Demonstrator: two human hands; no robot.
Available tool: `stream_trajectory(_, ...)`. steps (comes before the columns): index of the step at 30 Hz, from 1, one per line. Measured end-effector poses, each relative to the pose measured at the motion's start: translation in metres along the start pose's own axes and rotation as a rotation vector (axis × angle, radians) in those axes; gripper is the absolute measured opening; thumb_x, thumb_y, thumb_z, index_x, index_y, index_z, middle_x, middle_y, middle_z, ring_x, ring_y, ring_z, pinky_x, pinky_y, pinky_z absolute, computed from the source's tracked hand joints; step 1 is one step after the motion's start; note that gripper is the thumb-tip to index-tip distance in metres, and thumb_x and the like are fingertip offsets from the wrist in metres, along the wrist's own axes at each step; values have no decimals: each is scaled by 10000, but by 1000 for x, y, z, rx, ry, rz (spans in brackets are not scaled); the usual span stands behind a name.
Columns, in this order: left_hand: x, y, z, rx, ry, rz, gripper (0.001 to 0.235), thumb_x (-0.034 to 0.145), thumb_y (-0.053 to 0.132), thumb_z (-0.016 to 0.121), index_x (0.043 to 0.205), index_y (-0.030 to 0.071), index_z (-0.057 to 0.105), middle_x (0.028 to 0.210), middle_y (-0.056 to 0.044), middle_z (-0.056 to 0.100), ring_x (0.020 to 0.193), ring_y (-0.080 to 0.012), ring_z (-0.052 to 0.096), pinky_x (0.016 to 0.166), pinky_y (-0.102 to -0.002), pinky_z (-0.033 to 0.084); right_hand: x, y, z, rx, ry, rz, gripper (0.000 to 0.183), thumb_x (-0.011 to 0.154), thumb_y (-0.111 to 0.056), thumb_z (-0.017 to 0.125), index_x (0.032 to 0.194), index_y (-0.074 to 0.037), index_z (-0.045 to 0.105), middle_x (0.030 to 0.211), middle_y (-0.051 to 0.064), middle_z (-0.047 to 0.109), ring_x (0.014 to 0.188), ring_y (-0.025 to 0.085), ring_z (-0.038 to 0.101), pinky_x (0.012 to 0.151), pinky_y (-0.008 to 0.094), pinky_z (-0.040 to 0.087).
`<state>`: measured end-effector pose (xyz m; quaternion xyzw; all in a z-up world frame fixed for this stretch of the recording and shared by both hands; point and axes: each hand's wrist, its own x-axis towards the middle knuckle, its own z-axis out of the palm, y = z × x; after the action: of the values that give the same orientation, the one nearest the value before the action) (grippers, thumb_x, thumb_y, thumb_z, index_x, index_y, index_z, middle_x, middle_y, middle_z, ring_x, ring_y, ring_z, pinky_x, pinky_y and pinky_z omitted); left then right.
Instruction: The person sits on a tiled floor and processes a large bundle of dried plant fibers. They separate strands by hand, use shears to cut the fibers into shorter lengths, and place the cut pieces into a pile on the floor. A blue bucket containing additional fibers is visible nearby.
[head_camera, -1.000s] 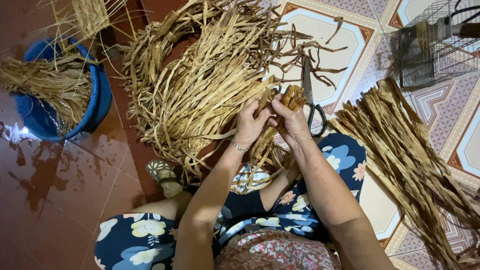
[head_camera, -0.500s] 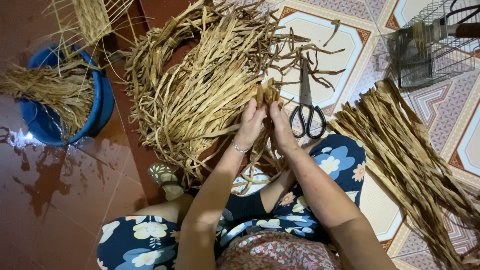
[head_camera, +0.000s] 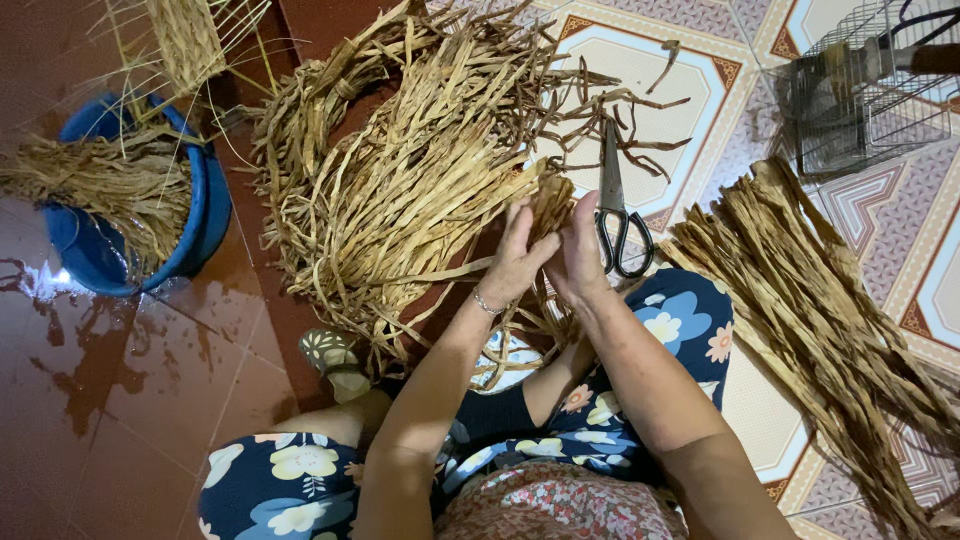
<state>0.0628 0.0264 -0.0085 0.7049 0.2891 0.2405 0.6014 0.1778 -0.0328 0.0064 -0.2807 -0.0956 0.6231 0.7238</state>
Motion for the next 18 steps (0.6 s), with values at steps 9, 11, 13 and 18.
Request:
stream_trajectory(9, 7, -22, -11, -413, 39, -228, 212, 1063, 131, 527, 1235, 15, 570, 990, -34, 626, 856, -106, 573, 764, -268, 512, 11, -14, -1, -151, 67, 89, 638, 998, -538, 447, 1332, -13, 586, 1355, 135, 656, 1367, 245, 515, 1208, 417, 275)
stream_trajectory(11, 5, -14, -19, -608, -15, -314, 244, 1037, 142, 504, 1252, 45, 564, 973, -35, 638, 805, -107, 603, 738, -268, 530, 12, -16, -6, -145, 183, 135, 498, 1030, -362, 565, 1390, -18, 598, 1258, 155, 639, 1109, 266, 535, 938, 525, 276)
stream_trajectory(13, -3, -5, -26, -728, -38, -394, 236, 1020, 144, 492, 1227, 55, 564, 921, -47, 635, 728, -123, 612, 673, -282, 534, 14, -13, -12, -116, 242, 136, 415, 1003, -228, 653, 1360, -18, 619, 1190, 138, 652, 986, 237, 596, 834, 504, 386)
stream_trajectory(18, -9, 9, -32, -808, -121, -317, 228, 1051, 191, 569, 1135, -22, 578, 849, -35, 613, 622, -78, 522, 534, -236, 443, 27, -9, -25, -132, 337, 68, 264, 968, -187, 702, 1169, -19, 671, 1045, 92, 734, 837, 141, 720, 702, 263, 591)
